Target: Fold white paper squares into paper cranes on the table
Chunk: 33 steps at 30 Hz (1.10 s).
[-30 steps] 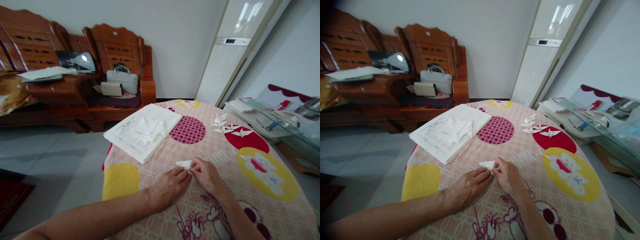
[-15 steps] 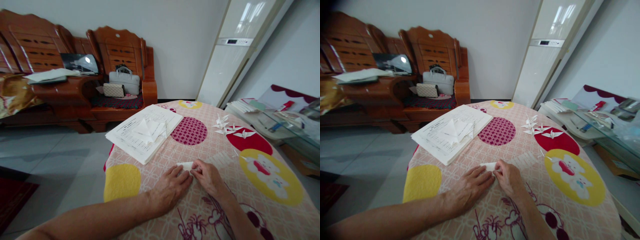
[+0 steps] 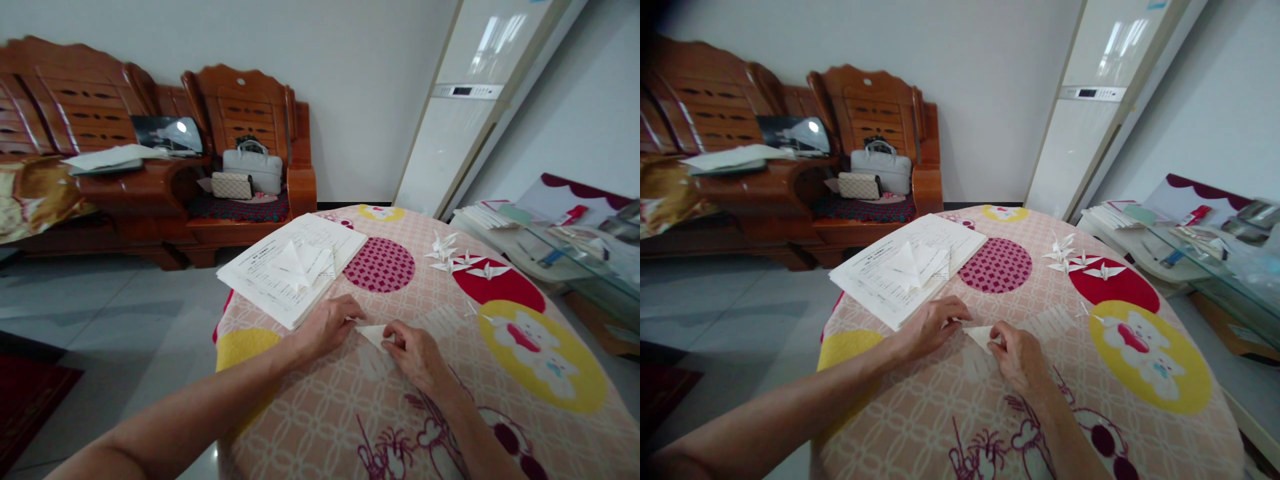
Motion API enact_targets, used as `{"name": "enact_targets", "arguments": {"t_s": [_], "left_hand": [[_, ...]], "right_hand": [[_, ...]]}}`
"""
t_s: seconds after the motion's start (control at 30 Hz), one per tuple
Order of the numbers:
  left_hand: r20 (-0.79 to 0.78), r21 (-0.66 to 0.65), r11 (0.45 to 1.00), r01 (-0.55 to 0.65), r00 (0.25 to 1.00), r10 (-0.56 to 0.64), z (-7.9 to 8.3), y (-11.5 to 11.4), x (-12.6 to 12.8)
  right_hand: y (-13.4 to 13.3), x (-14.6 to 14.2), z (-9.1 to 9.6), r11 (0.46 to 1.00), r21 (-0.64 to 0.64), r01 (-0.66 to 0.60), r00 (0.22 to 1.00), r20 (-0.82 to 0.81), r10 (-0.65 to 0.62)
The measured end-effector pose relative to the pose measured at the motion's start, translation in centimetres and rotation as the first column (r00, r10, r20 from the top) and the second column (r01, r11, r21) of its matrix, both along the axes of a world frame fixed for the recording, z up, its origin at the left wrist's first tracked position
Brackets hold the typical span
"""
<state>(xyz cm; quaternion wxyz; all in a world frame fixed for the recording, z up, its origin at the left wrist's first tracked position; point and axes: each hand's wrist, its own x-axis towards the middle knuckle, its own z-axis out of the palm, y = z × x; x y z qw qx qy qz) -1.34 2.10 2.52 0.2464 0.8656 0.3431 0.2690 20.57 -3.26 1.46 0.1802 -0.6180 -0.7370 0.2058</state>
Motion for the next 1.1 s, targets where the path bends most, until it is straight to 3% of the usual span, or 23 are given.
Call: {"name": "enact_targets", "arguments": {"t_s": [0.1, 0.17, 0.4, 0.7, 0.87, 1.0, 1.1], "left_hand": [[-0.049, -0.093, 0.962, 0.255, 0.964, -0.26, 0.3, 2.1, -0.4], [-0.059, -0.099, 0.948, 0.303, 0.949, -0.309, 0.3, 2.6, -0.5], [-0.053, -0.04, 0.969, 0.243, 0.968, -0.245, -0.3, 1.9, -0.1], [0.015, -0.111, 0.98, 0.166, 0.986, -0.165, -0.5, 1.9, 0.3], [-0.028, -0.253, 0.966, 0.053, 0.998, -0.062, -0.5, 2.7, 0.8], [-0.117, -0.397, 0.917, 0.048, 0.988, -0.103, -0.3, 4.1, 1.3], [-0.177, -0.429, 0.902, 0.055, 0.974, -0.143, -0.2, 4.7, 1.9]], "right_hand": [[-0.1, 0.0, 0.0, 1.0, 0.001, 0.001, 1.0, -0.001, -0.001], [-0.1, 0.0, 0.0, 1.0, 0.013, -0.006, 1.0, -0.01, 0.007], [-0.2, -0.2, 0.3, 1.0, 0.003, 0.0, 1.0, -0.001, 0.0], [-0.2, -0.1, 0.4, 1.0, 0.003, -0.003, 1.0, -0.004, 0.003], [-0.3, -0.3, 0.6, 1.0, -0.006, 0.003, 1.0, -0.001, -0.003], [-0.2, -0.2, 0.5, 1.0, -0.005, 0.004, 1.0, -0.003, -0.004], [-0.2, -0.3, 0.6, 1.0, -0.014, 0.009, 1.0, -0.002, -0.009]]}}
